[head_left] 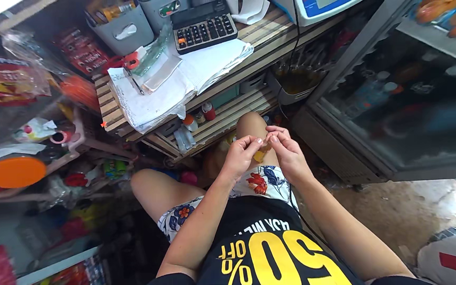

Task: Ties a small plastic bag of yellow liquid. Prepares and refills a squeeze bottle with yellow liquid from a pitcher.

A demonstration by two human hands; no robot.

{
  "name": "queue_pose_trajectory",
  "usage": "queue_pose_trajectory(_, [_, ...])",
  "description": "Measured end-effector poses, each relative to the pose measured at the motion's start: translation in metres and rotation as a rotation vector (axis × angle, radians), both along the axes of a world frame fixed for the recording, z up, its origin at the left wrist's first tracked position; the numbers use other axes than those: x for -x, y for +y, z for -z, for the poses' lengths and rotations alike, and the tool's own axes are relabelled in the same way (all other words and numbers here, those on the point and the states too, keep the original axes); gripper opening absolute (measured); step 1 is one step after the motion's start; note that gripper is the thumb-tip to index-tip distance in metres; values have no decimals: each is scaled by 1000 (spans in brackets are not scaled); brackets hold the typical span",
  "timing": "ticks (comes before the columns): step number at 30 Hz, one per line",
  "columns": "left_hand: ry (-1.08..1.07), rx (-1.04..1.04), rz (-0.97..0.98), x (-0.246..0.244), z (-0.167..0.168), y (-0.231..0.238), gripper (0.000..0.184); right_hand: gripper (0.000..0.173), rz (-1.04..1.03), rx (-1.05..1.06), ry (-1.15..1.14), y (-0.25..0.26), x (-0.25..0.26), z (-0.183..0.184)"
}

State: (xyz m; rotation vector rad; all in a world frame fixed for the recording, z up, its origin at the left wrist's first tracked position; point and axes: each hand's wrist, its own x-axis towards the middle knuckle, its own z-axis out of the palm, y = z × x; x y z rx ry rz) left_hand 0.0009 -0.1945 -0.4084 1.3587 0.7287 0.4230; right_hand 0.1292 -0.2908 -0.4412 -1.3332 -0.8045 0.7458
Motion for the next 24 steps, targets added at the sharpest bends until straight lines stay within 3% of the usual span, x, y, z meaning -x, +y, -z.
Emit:
queue_pose_trajectory(5, [57, -40, 21, 3, -3, 1, 21, 19, 127, -119, -687, -5, -5, -5])
queue_pose_trajectory(7, [77, -50, 39, 3, -5, 0, 20, 12, 143, -187, -824, -6, -5, -8])
queue_pose_trajectory(11, [118, -125, 16, 3, -8, -1, 16, 11, 88, -229, -775, -6, -2, -5])
queue_pose_trajectory(16, [160, -474, -53, 5, -6, 5, 3, 13, 41, -234, -760, -5, -3, 1])
queue_pose_trajectory(21, [51, -739, -21, 9, 0, 10, 12, 11, 51, -197, -585, 2, 0, 1])
queue_pose_trajectory(24, [37, -786, -9, 12, 1, 10, 13, 9, 56, -182, -498, 5, 0, -1])
